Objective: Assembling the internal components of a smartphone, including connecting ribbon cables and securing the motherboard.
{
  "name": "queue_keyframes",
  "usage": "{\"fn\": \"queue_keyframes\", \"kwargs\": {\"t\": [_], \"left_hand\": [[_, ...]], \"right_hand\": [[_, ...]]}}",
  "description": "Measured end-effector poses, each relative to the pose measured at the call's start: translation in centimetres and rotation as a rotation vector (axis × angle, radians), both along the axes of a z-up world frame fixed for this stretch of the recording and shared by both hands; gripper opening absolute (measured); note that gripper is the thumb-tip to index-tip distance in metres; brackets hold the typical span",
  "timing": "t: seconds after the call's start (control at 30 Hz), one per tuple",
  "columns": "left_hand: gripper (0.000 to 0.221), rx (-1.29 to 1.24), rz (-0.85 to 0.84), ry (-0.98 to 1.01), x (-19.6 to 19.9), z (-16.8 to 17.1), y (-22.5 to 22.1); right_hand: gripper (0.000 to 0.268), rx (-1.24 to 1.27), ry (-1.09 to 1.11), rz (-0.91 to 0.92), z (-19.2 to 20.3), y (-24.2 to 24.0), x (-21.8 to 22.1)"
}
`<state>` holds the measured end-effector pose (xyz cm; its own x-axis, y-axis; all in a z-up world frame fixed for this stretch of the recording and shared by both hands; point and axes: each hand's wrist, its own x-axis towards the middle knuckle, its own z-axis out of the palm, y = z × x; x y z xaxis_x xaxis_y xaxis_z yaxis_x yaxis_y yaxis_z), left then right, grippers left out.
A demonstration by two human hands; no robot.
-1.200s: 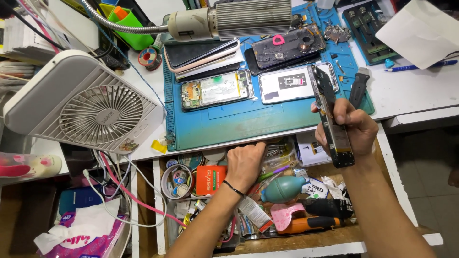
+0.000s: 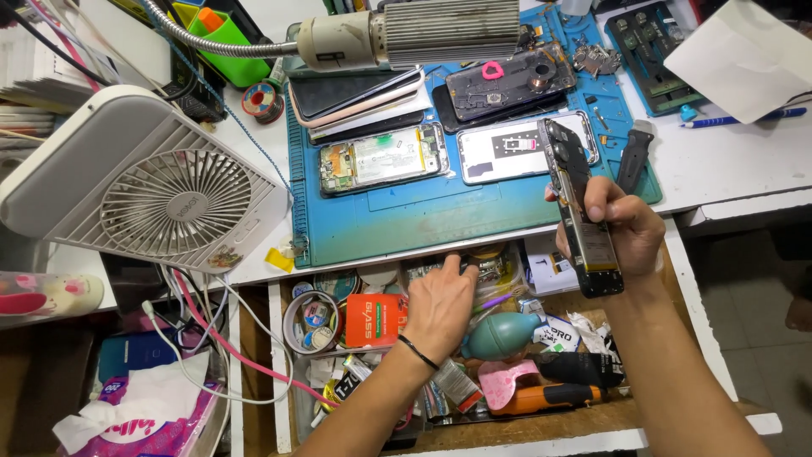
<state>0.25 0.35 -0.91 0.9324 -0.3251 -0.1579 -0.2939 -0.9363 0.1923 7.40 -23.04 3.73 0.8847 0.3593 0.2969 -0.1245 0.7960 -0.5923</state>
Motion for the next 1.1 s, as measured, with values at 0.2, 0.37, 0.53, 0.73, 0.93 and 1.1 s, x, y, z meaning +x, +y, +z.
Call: {"fn": "queue_keyframes", "kwargs": {"t": [0.2, 0.37, 0.53, 0.73, 0.93, 1.1], "left_hand": [[0.023, 0.007, 0.013, -0.079, 0.1, -0.6, 0.3], [0.015, -0.030, -0.023, -0.299, 1.2, -3.7, 1.0], [0.017, -0.091, -0.027, -0.330, 1.6, -2.7, 1.2], [0.015, -0.052, -0.029, -0.285, 1.5, -3.1, 1.1], [0.016, 0.110, 0.006, -0.024, 2.6, -2.8, 1.0], [0.025, 0.081, -0.070, -0.098, 2.4, -3.1, 1.6]], "right_hand": [[0.009, 0.014, -0.009, 0.016, 0.2, 0.1, 0.1], [0.010, 0.005, -0.014, 0.010, -0.1, 0.0, 0.0], [0.008, 0.063, -0.003, 0.052, 0.2, 0.3, -0.3], [0.008, 0.209, 0.054, 0.147, -2.1, 0.2, 0.0], [0.013, 0.357, 0.109, 0.231, -0.6, 1.2, -1.0], [0.012, 0.343, 0.075, 0.241, -0.5, 1.4, -1.0]]}}
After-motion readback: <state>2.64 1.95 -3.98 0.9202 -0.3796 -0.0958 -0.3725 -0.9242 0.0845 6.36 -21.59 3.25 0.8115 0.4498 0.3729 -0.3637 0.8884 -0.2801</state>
